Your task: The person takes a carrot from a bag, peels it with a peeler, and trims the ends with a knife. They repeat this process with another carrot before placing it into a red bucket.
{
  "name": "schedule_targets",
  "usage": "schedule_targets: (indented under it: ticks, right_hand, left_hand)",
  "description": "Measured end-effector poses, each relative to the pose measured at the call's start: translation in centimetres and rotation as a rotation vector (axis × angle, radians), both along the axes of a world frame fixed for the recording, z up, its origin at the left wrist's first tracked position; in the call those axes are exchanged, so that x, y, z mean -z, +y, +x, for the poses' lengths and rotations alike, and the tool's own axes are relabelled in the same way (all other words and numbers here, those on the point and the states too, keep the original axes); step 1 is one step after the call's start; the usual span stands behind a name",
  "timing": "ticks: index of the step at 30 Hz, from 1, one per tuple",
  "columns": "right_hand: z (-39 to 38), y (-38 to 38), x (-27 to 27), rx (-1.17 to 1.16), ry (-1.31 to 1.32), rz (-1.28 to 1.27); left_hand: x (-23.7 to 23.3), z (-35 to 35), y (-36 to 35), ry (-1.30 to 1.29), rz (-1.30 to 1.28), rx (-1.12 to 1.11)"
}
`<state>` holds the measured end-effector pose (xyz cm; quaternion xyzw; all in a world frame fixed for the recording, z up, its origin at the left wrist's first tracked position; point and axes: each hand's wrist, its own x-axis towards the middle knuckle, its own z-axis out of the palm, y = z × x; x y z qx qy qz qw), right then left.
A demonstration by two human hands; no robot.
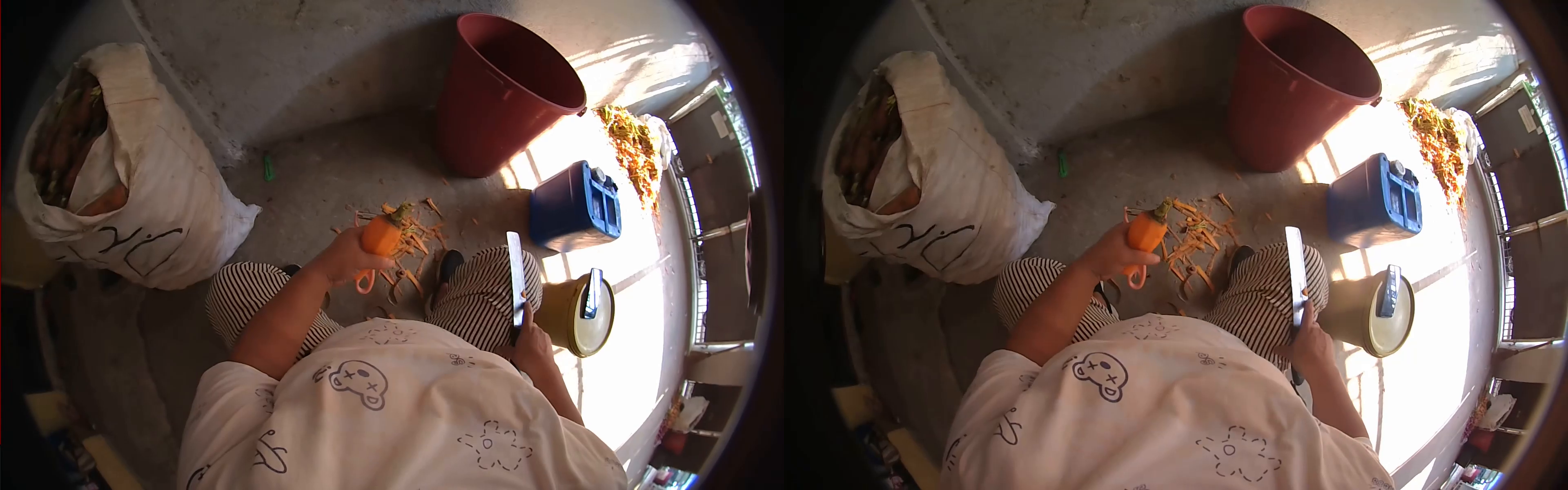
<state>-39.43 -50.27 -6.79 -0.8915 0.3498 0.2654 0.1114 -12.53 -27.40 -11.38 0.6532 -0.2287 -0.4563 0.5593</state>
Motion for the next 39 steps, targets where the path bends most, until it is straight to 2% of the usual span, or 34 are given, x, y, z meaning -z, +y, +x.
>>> schedule_targets:
  ticks: [3, 6, 7, 11, 16, 25, 30, 33, 36, 39]
  right_hand:
    - [-1.1, 0.0, 1.3, 0.065, -0.340, 0.097]
    - [0.7, 0.4, 0.2, 0.100, -0.472, 0.175]
    - [1.9, 1.4, -0.5, 0.016, -0.608, 0.176]
    - [6.9, 4.7, -1.2, -0.176, -0.634, 0.274]
    - [10.5, 6.8, -0.8, -0.206, -0.497, 0.347]
    - [11.7, 7.3, -0.9, -0.238, -0.418, 0.352]
    - [12.2, 7.6, -0.8, -0.265, -0.417, 0.336]
    - [12.5, 7.6, -0.6, -0.224, -0.427, 0.322]
    - [12.6, 7.4, -0.5, -0.241, -0.436, 0.347]
    - [12.7, 7.5, 0.3, -0.233, -0.542, 0.402]
  left_hand:
    - [-0.9, -0.4, -0.4, -0.109, 0.119, -0.026]
    - [1.5, 0.3, -0.8, -0.569, 0.299, 0.006]
    - [1.8, 0.2, -0.9, -0.617, 0.356, -0.027]
    - [0.7, -0.2, -1.8, -0.755, 0.528, -0.122]
    - [0.4, 0.5, -1.5, -0.798, 0.564, -0.163]
    - [1.1, 1.0, -1.4, -0.867, 0.647, -0.184]
    - [1.9, 1.9, -1.5, -0.943, 0.663, -0.185]
    - [1.2, 2.2, -1.8, -0.830, 0.787, -0.151]
    - [1.2, 2.1, -1.3, -0.846, 0.679, -0.180]
    - [1.3, 2.1, -0.5, -0.812, 0.713, -0.186]
